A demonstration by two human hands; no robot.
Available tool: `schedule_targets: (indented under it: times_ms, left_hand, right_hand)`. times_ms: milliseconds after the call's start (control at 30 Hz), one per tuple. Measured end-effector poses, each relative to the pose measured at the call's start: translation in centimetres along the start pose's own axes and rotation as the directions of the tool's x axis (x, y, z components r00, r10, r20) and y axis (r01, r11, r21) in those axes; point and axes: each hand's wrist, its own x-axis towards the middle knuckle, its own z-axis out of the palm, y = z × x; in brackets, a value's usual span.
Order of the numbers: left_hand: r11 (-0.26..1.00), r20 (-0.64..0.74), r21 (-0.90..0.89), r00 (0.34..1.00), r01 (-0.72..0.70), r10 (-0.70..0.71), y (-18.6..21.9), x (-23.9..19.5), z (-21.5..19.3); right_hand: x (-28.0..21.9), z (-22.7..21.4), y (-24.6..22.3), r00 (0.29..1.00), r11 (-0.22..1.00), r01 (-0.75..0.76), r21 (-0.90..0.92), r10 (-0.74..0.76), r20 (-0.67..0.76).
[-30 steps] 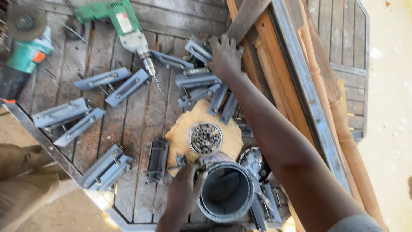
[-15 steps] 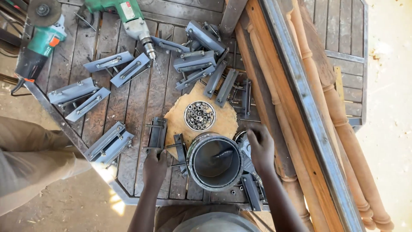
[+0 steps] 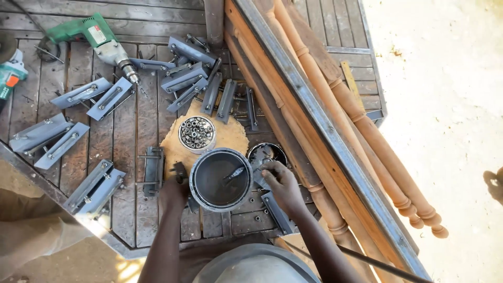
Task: Painting small metal brackets or hinges with black paint using a handheld brush on a workbench.
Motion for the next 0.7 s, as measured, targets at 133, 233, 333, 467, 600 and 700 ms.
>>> schedule_targets:
  times_ms: [133, 233, 333, 467, 600, 700]
  left_hand:
    - [0.983, -0.026, -0.166, 0.996, 0.079, -0.085, -1.2, -4.3, -2.1]
    - [0.86, -0.121, -0.51, 0.99, -0.003, -0.068, -7.8, -4.5, 0.4]
    - [0.592, -0.03, -0.799, 0.975, 0.108, -0.218, -14.2, -2.8, 6.1]
    - [0.413, -0.034, -0.905, 0.954, 0.097, -0.298, -9.4, -8.9, 3.8]
    - [0.337, -0.113, -0.939, 0.988, -0.073, -0.102, -4.6, -18.0, 0.0]
    - [0.589, -0.171, -0.796, 0.985, -0.14, 0.004, -3.7, -19.6, -2.2]
  right_hand:
    - [-2.3, 0.8, -1.6, 0.988, 0.99, -0.067, -0.128, 0.084, 0.127]
    - [-5.3, 2.9, -5.7, 0.816, 0.919, 0.036, -0.392, 0.2, 0.543]
    - [-6.5, 6.8, -4.5, 0.612, 0.862, 0.221, -0.457, 0.242, 0.753]
    - [-6.7, 12.4, -0.9, 0.652, 0.791, 0.36, -0.494, 0.165, 0.74]
    - [-5.8, 15.3, 1.7, 0.762, 0.715, 0.462, -0.525, -0.017, 0.648]
    - [-5.8, 15.9, 2.4, 0.787, 0.727, 0.39, -0.565, 0.055, 0.614]
